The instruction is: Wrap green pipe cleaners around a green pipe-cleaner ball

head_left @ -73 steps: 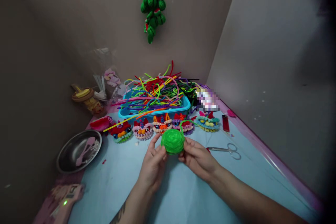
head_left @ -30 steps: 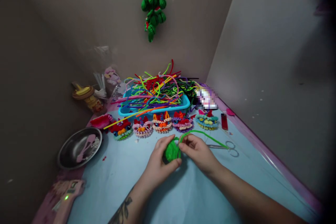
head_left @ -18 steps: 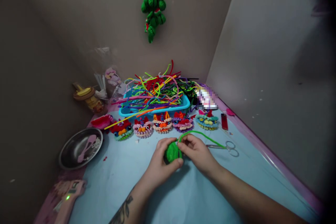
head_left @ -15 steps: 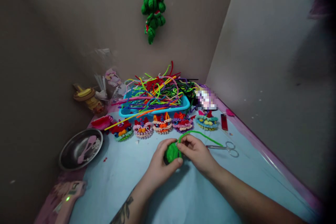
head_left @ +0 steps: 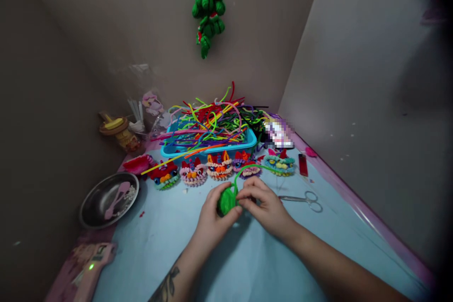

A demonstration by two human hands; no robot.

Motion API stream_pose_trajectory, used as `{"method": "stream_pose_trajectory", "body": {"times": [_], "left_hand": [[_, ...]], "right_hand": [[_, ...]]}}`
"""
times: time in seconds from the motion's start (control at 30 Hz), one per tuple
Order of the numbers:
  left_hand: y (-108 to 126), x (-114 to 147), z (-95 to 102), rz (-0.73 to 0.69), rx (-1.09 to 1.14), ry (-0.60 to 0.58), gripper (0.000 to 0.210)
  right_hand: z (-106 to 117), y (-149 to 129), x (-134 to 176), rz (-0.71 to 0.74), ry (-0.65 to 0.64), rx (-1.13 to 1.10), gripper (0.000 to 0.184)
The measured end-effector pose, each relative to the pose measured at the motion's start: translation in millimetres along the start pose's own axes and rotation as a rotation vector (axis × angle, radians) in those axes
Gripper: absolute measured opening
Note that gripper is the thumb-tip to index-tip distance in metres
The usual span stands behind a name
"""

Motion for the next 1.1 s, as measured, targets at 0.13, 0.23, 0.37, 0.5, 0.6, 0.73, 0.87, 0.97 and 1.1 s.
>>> {"method": "stream_pose_trajectory", "body": {"times": [0.13, 0.23, 0.37, 0.5, 0.6, 0.73, 0.87, 0.97, 1.1], "left_hand": [[2, 0, -0.9, 0.007, 0.002, -0.031, 0.055], [4, 0, -1.0, -0.007, -0.003, -0.043, 0.054], [5, 0, 0.5, -0.004, -0.012, -0.029, 0.054], [4, -2, 5.3, 0.022, -0.020, 0.019, 0.052], [0, -3, 9.4, 0.029, -0.027, 0.056, 0.052], [-3, -4, 13.6, -0.026, -0.124, 0.112, 0.052], [3, 0, 13.5, -0.106, -0.324, 0.136, 0.049], [10, 4, 10.2, -0.134, -0.406, 0.106, 0.051], [15, 7, 7.2, -0.166, -0.430, 0.077, 0.050]], "right_hand": [[-3, -2, -1, 0.031, -0.078, 0.025, 0.011], [-5, -5, -1, 0.044, -0.117, 0.047, 0.011], [0, -6, -3, 0.071, -0.059, 0.037, 0.015], [21, 5, -8, 0.039, 0.145, 0.113, 0.022], [26, 12, -10, 0.024, 0.103, 0.270, 0.025], [33, 8, -4, 0.058, 0.278, 0.383, 0.011], [42, -4, 5, 0.195, 0.475, 0.552, 0.014], [46, 1, 1, 0.155, 0.422, 0.688, 0.025], [49, 11, -6, 0.061, 0.371, 0.707, 0.020]]}}
Point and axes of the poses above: each hand's wrist, its own x-axis away from the middle knuckle, its own z-axis out of the back of the hand, y = z × x, the point moved 4 cm from there along -x, towards the middle knuckle, and after that the axes turned 1 degree about -z, right-handed, at the moved point
